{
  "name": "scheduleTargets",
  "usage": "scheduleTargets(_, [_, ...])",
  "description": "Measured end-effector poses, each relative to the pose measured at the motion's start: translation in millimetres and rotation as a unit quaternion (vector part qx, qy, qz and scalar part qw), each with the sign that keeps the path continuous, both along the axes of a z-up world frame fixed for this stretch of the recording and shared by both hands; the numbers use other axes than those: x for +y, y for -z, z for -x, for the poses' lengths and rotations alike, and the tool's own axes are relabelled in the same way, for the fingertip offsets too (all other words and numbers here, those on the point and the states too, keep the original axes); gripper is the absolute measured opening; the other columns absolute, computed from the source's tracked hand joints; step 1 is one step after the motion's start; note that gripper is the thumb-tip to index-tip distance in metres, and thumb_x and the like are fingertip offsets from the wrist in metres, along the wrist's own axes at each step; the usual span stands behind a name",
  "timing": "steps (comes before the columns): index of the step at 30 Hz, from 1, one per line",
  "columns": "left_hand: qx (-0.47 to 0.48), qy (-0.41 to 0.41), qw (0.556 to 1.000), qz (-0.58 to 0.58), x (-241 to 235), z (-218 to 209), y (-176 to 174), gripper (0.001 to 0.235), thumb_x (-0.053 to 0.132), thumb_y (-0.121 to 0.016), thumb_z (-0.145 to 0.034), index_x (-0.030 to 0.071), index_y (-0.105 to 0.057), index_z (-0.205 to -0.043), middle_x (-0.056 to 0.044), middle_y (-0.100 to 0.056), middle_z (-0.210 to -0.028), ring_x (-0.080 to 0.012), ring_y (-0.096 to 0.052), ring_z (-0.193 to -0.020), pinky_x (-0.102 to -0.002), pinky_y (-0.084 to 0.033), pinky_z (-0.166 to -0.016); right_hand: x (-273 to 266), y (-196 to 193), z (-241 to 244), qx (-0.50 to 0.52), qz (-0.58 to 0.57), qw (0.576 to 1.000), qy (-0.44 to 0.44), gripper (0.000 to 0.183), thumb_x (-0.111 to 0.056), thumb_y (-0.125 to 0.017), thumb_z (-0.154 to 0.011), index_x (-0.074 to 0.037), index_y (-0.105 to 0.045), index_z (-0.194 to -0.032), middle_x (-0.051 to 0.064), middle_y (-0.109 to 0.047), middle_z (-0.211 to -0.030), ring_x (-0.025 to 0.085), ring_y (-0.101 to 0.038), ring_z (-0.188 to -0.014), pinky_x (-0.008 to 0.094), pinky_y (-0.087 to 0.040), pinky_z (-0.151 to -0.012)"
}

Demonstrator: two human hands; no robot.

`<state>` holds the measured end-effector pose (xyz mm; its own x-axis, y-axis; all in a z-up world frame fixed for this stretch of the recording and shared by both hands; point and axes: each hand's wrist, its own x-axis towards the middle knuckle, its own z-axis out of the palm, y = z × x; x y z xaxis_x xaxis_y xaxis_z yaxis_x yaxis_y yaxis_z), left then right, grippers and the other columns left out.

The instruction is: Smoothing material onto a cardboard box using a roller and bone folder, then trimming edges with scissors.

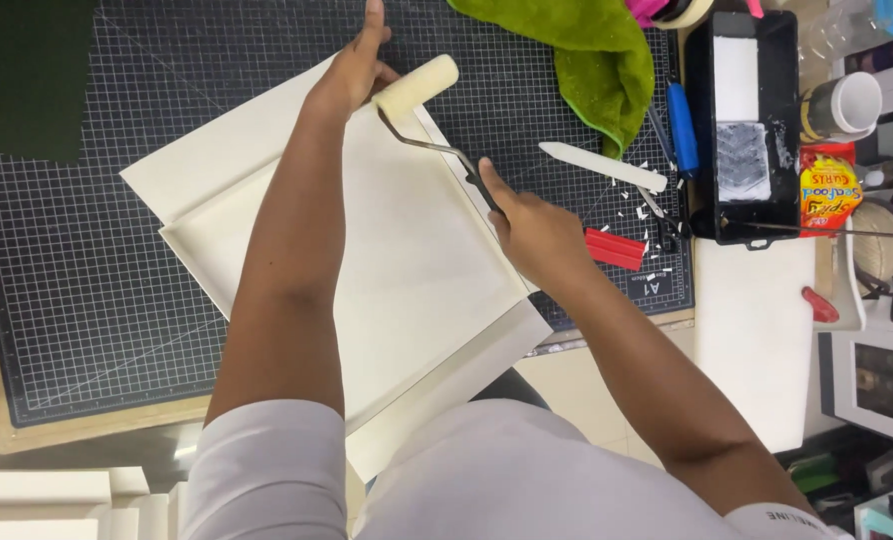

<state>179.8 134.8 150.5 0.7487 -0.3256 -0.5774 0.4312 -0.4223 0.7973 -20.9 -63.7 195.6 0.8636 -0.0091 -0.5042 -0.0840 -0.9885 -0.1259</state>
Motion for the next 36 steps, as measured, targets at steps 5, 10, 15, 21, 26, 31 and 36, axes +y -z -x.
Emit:
scheduleTargets(5, [0.02, -0.016, 1.0, -0.008, 0.7, -7.1, 3.8, 0.119, 0.084, -0.008, -0.063, 0.024, -0.034, -0.162, -0.001, -0.075, -0.104, -0.0139, -0.059, -0.107, -0.029, -0.043, -0.108, -13.6, -27.2, 14.0, -0.009, 0.008, 0.999, -0.042, 0.065, -0.027, -0.048, -0.106, -0.027, -0.025, -0.166, 0.006, -0.058, -0.072, 0.026, -0.051, -0.054, 0.041, -0.038, -0.043])
scheduleTargets(10, [0.029, -0.001, 0.999, 0.014, 1.6, -8.2, 2.9, 0.119, 0.082, -0.007, -0.065, 0.02, -0.022, -0.165, -0.005, -0.077, -0.1, -0.0193, -0.069, -0.119, -0.039, -0.035, -0.119, -3.6, -6.9, -7.3, -0.048, 0.005, 0.998, -0.045, 0.062, -0.027, -0.045, -0.108, -0.028, -0.024, -0.166, 0.009, -0.06, -0.082, 0.032, -0.056, -0.056, 0.047, -0.044, -0.047])
scheduleTargets(15, [0.037, 0.003, 0.999, 0.013, 1.5, -14.3, 12.8, 0.124, 0.085, -0.006, -0.06, 0.024, -0.016, -0.166, -0.004, -0.075, -0.099, -0.0171, -0.065, -0.103, -0.031, -0.045, -0.107, -15.8, -20.7, 7.5, -0.042, 0.004, 0.998, -0.055, 0.064, -0.026, -0.051, -0.105, -0.026, -0.029, -0.165, 0.006, -0.06, -0.075, 0.027, -0.055, -0.055, 0.042, -0.041, -0.042])
scheduleTargets(21, [0.04, 0.002, 0.999, 0.029, 1.8, -7.5, 3.5, 0.123, 0.083, -0.006, -0.063, 0.014, 0.0, -0.166, -0.014, -0.078, -0.11, -0.0257, -0.071, -0.121, -0.043, -0.034, -0.123, 1.1, -3.7, -2.2, -0.027, 0.003, 0.999, -0.025, 0.064, -0.027, -0.046, -0.108, -0.029, -0.02, -0.167, 0.008, -0.058, -0.08, 0.03, -0.056, -0.057, 0.047, -0.046, -0.051])
scheduleTargets(26, [0.016, 0.002, 1.0, 0.005, 2.2, -6.8, 5.9, 0.125, 0.085, -0.004, -0.059, 0.022, -0.019, -0.166, -0.001, -0.076, -0.098, -0.0135, -0.063, -0.098, -0.031, -0.042, -0.104, -32.7, -29.3, 90.9, 0.048, 0.071, 0.996, -0.01, 0.069, -0.035, -0.044, -0.106, -0.038, -0.012, -0.167, 0.005, -0.061, -0.084, 0.028, -0.057, -0.06, 0.043, -0.044, -0.046])
scheduleTargets(31, [0.003, -0.014, 1.0, 0.007, -4.0, -2.4, 12.3, 0.128, 0.087, -0.003, -0.056, 0.024, -0.026, -0.165, 0.0, -0.072, -0.095, -0.0108, -0.058, -0.096, -0.025, -0.044, -0.106, -55.0, -48.6, 140.0, 0.129, 0.108, 0.985, 0.038, 0.067, -0.041, -0.04, -0.103, -0.049, -0.014, -0.164, -0.001, -0.063, -0.095, 0.029, -0.065, -0.07, 0.044, -0.05, -0.053])
scheduleTargets(36, [-0.033, -0.043, 0.998, 0.023, -8.0, -7.5, 44.6, 0.12, 0.086, -0.006, -0.064, 0.022, -0.031, -0.163, 0.0, -0.075, -0.093, -0.0136, -0.063, -0.089, -0.028, -0.047, -0.094, -24.4, 2.1, 68.6, -0.026, 0.057, 0.998, -0.019, 0.067, -0.031, -0.046, -0.105, -0.033, -0.02, -0.166, 0.008, -0.061, -0.086, 0.034, -0.06, -0.06, 0.05, -0.047, -0.047])
